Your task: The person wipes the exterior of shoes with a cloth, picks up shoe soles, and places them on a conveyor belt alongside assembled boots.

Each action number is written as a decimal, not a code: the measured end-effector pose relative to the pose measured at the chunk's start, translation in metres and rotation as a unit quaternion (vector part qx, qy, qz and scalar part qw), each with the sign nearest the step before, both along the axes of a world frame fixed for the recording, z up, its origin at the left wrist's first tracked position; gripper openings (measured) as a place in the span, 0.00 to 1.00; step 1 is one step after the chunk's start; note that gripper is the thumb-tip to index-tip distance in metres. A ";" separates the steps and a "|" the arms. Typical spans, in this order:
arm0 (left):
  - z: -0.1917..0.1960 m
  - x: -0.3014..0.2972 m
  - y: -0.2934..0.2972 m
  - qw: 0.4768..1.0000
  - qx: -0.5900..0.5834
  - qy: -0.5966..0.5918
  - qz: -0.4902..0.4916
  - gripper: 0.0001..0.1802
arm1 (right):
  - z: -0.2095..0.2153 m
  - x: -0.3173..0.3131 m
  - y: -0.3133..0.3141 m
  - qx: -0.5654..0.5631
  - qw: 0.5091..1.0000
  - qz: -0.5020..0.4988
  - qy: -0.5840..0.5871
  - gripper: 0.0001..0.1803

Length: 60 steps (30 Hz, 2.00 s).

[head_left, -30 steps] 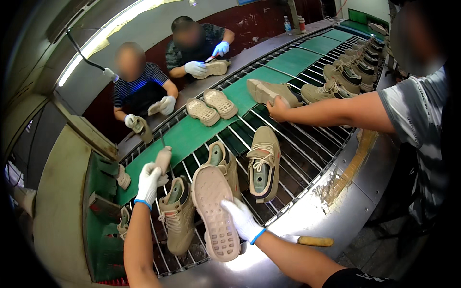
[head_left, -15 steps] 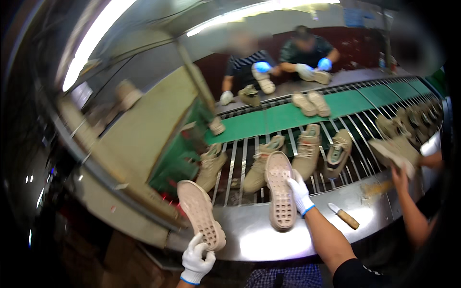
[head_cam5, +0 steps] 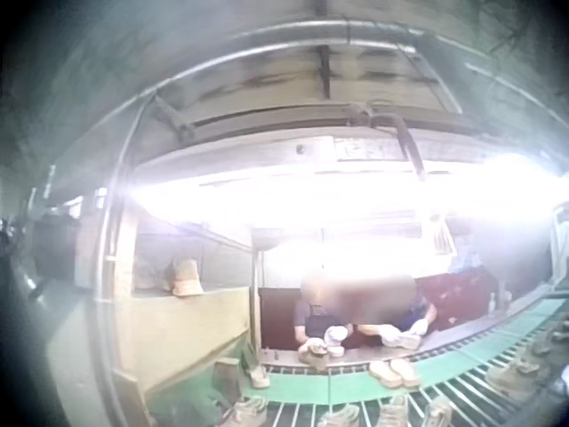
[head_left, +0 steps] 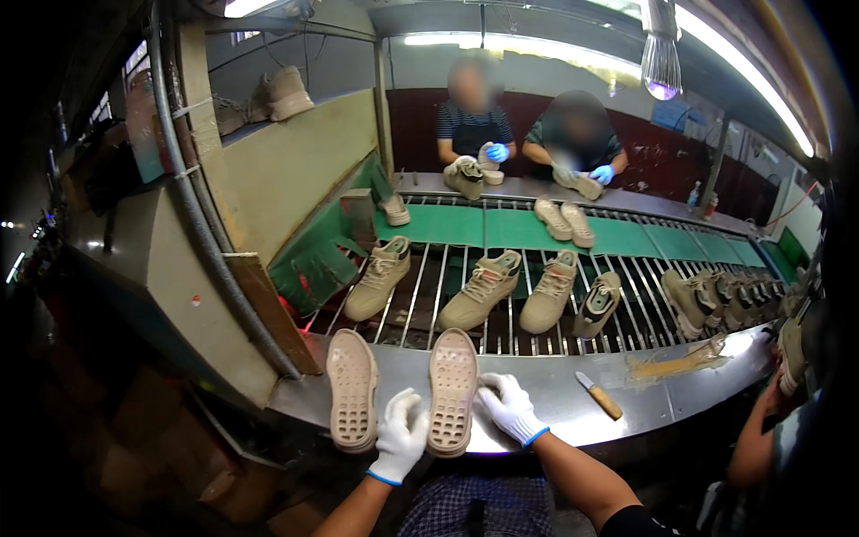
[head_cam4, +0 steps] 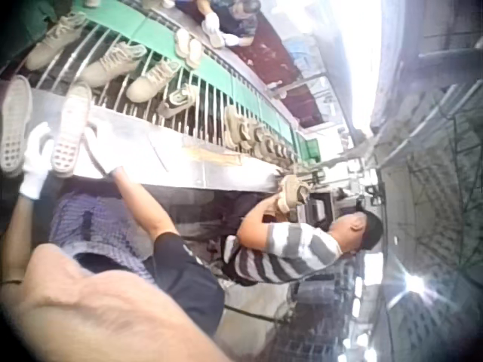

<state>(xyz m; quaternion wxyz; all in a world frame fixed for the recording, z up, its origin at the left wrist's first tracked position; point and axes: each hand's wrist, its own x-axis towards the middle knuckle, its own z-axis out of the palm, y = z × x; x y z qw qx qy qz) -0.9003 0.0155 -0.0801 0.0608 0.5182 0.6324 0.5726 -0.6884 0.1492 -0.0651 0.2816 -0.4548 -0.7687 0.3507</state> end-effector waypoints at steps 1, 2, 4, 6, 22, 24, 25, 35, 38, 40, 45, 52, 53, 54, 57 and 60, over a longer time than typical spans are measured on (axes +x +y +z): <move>-0.007 -0.001 0.011 0.998 -0.021 -0.060 0.009 0.18 | 0.000 0.008 0.006 -0.015 1.000 0.014 -0.020 0.24; -0.013 -0.006 0.020 0.992 -0.043 -0.119 0.021 0.17 | 0.002 0.015 0.017 -0.043 0.999 0.023 -0.025 0.25; -0.020 -0.012 0.032 0.988 -0.055 -0.138 0.036 0.16 | 0.009 0.030 0.036 -0.110 0.993 0.037 -0.037 0.26; -0.020 -0.008 0.043 0.992 -0.064 -0.104 0.017 0.14 | 0.009 0.050 0.075 -0.136 0.988 0.021 -0.069 0.30; -0.019 -0.018 0.040 0.992 -0.074 -0.095 0.032 0.12 | 0.051 -0.097 0.271 0.349 0.861 -0.077 -0.363 0.16; -0.017 -0.020 0.039 0.990 -0.085 -0.110 0.039 0.11 | 0.077 -0.086 0.263 0.282 0.879 -0.026 -0.384 0.19; -0.016 -0.019 0.039 0.987 -0.084 -0.127 0.041 0.10 | 0.072 -0.078 0.266 0.283 0.882 -0.013 -0.377 0.23; -0.031 -0.029 0.045 0.996 -0.044 -0.062 0.046 0.14 | 0.141 -0.020 0.219 0.152 0.978 -0.096 -0.102 0.28; -0.014 -0.021 0.047 0.994 0.076 0.033 0.072 0.22 | 0.173 0.012 0.177 0.064 0.991 -0.095 0.065 0.21; 0.052 0.010 0.036 0.990 0.114 0.076 -0.017 0.42 | 0.170 0.037 0.141 -0.009 0.965 -0.065 0.253 0.15; 0.105 0.093 0.040 0.911 0.304 -0.043 -0.275 0.62 | 0.167 0.093 -0.011 0.206 0.973 -0.055 0.085 0.10; 0.101 0.118 -0.008 0.871 -0.101 -0.375 -0.300 0.43 | 0.093 0.222 -0.140 -0.139 0.926 -0.083 0.341 0.24; 0.093 0.129 -0.011 0.856 -0.158 -0.350 -0.345 0.44 | 0.059 0.225 -0.139 -0.130 0.912 -0.125 0.367 0.27; 0.082 0.139 -0.015 0.838 -0.214 -0.325 -0.381 0.45 | 0.027 0.222 -0.136 -0.126 0.897 -0.162 0.392 0.32; 0.059 0.161 -0.002 0.861 -0.197 -0.125 -0.451 0.44 | -0.057 0.195 -0.165 -0.398 0.809 -0.045 0.431 0.41; 0.060 0.132 0.067 0.932 -0.044 -0.014 -0.360 0.35 | -0.200 0.218 -0.202 -0.473 0.662 -0.078 0.576 0.47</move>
